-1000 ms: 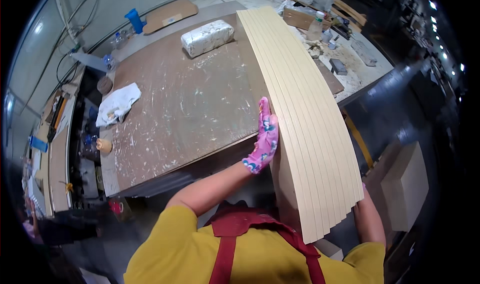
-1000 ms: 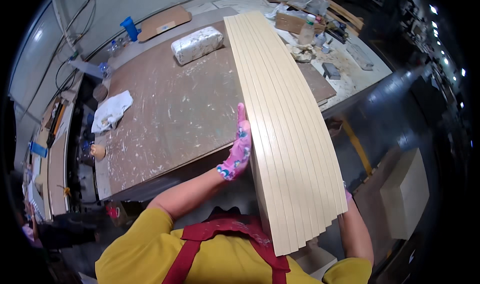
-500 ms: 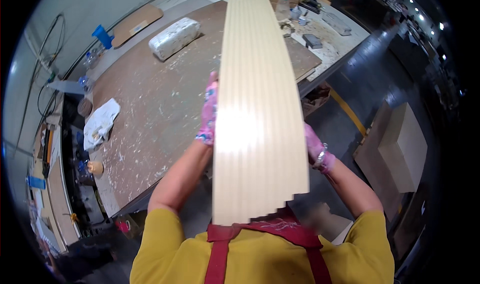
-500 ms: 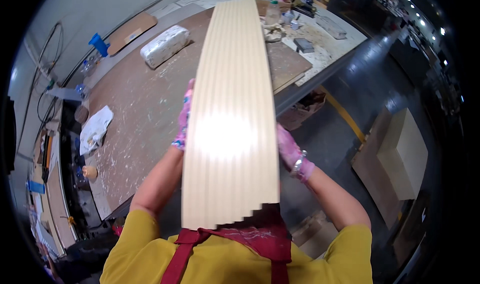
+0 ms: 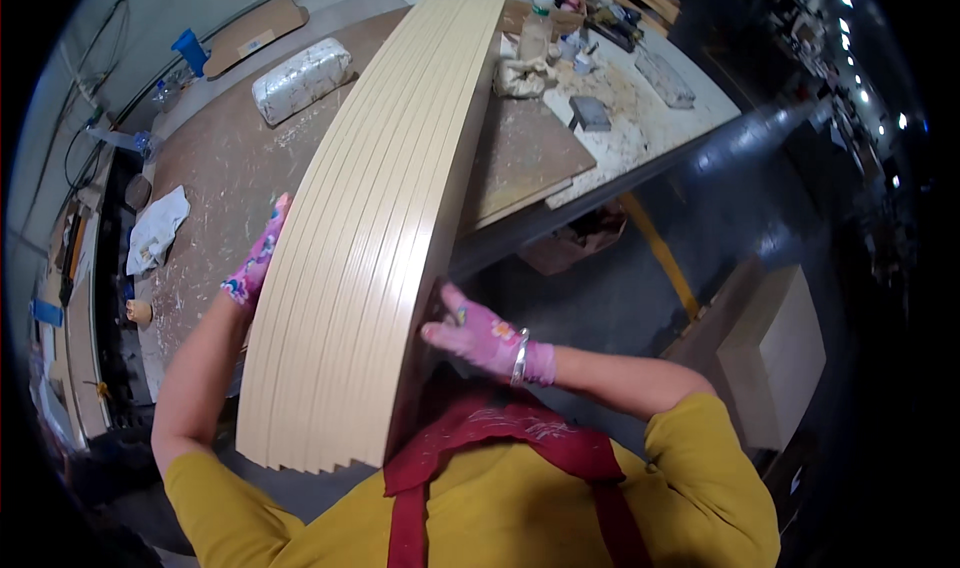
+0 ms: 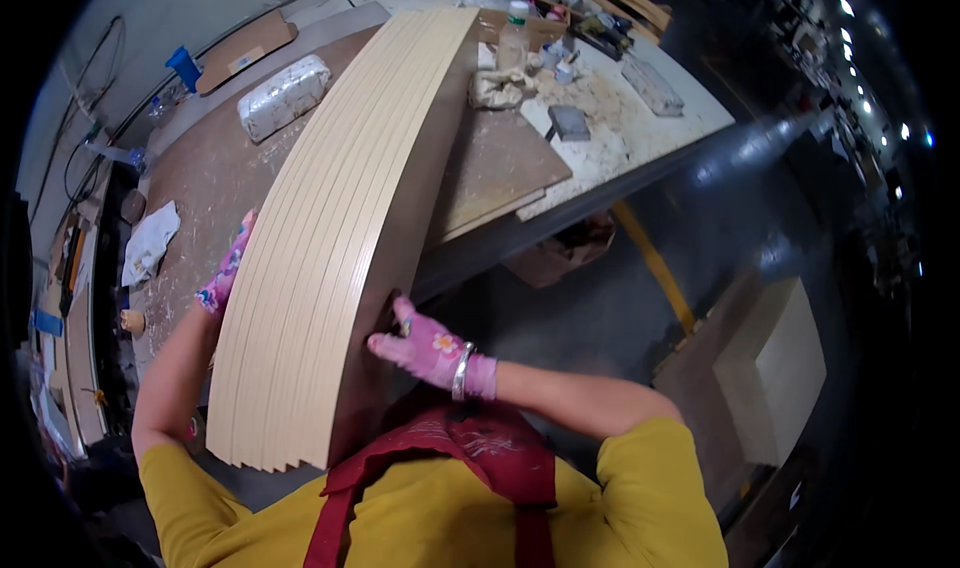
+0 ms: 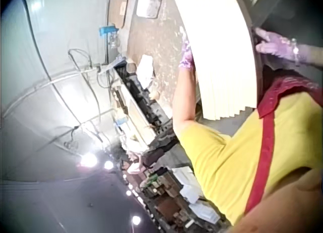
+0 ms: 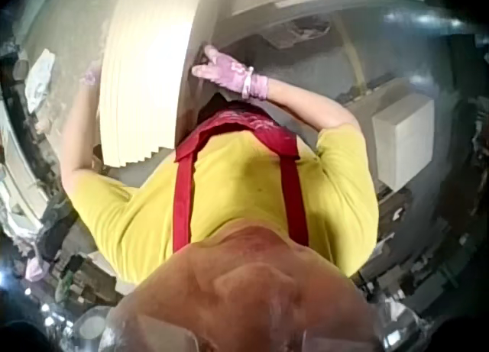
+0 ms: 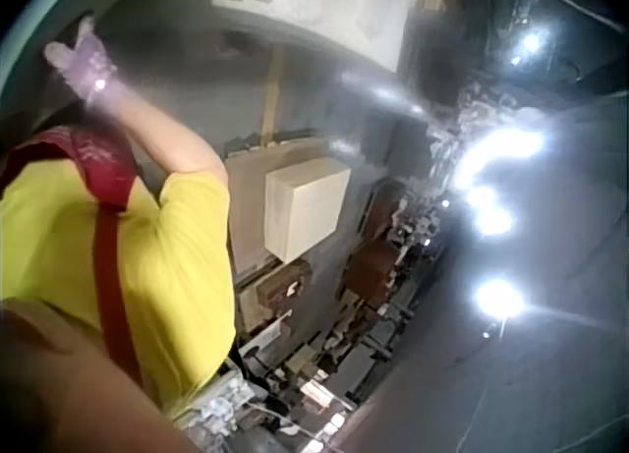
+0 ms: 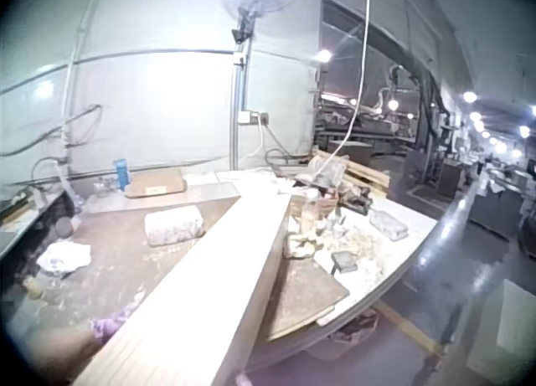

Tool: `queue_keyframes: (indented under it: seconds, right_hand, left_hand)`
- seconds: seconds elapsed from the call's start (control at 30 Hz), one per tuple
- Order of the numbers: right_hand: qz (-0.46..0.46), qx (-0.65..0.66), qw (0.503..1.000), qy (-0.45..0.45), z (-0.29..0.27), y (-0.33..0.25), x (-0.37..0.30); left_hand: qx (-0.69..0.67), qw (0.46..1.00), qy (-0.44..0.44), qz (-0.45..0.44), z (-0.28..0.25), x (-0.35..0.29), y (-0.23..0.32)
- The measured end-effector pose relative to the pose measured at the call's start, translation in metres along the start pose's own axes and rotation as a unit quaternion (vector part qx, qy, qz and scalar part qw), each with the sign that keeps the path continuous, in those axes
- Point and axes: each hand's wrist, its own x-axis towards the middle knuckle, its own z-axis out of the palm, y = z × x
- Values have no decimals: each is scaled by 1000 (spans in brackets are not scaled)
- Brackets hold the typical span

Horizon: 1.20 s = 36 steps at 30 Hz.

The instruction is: The person sands a large wooden board with a sanding block, then wipes it with a cloth. They apply a liquid from a bottle onto the cloth and wipe the board again. Finally, they use a small brush to apply a substance from a jar to the edges of the board.

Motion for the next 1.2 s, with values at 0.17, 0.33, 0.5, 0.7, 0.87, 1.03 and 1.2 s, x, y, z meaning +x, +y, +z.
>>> queue_keyframes:
  seconds: [0.17, 0.33, 0.5, 0.7, 0.87, 1.03, 1.2]
  right_hand:
    - [45, 38, 989, -136, -46, 15, 17]
    - [114, 99, 979, -138, -99, -8, 71]
    - [-44, 81, 996, 23, -189, -4, 184]
    - [-216, 153, 918, 296, -414, -18, 414]
    - [-197, 278, 919, 198, -377, -82, 508]
    - [-121, 346, 914, 172, -401, -64, 544]
    - [-153, 407, 881, 186, -431, -43, 529]
  left_hand:
    - [-5, 994, -34, -99, 11, -8, 34]
    - [51, 976, 7, -209, 6, -1, 38]
    - [45, 981, -3, -187, 6, 3, 46]
    - [-30, 979, -56, -194, -4, 43, 29]
    - [-58, 972, -11, -229, 4, 59, 6]
    - [-64, 967, -40, -245, 3, 92, 5]
    - [-44, 963, -88, -250, -26, 120, 20]
